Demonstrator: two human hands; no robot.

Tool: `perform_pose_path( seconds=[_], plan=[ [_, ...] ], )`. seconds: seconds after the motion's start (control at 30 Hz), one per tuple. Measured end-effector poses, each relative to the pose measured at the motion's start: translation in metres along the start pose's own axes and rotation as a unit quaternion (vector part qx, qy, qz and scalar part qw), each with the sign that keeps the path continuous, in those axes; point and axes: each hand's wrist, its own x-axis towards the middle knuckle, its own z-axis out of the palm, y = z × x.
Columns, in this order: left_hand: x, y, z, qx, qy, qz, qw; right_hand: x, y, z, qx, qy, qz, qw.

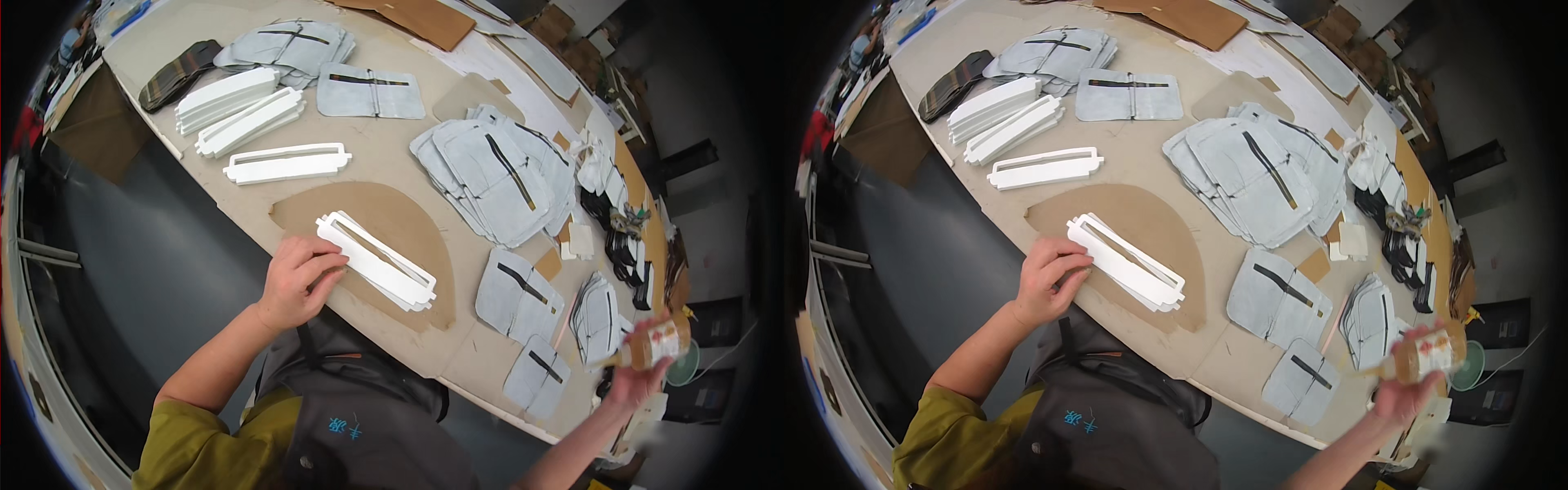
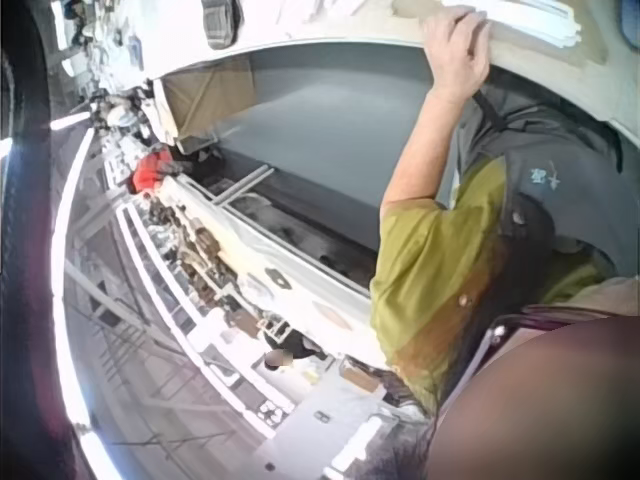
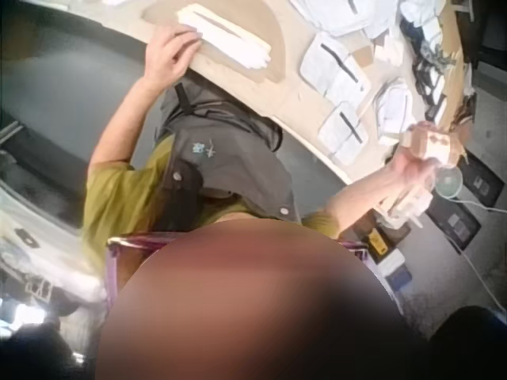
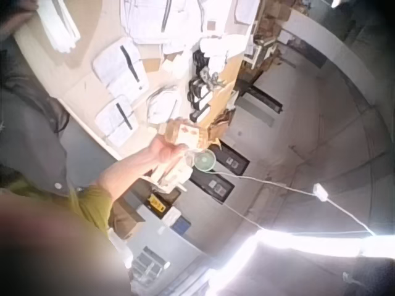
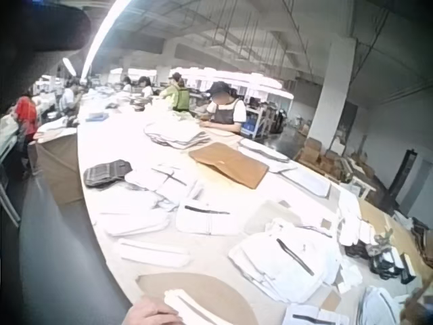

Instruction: The recorder is gluing and attaching zipper components to small fabric pouch pieces in a workshop environment.

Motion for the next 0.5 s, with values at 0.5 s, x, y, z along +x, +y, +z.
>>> perform_pose_path(
  seconds=[0.5],
  plan=[
    [-0.019,-0.010,0.010,0.050,0.017,0.000,0.999,0.075,0.247,0.308,0.034,-0.178,0.227,0.957]
  ],
)
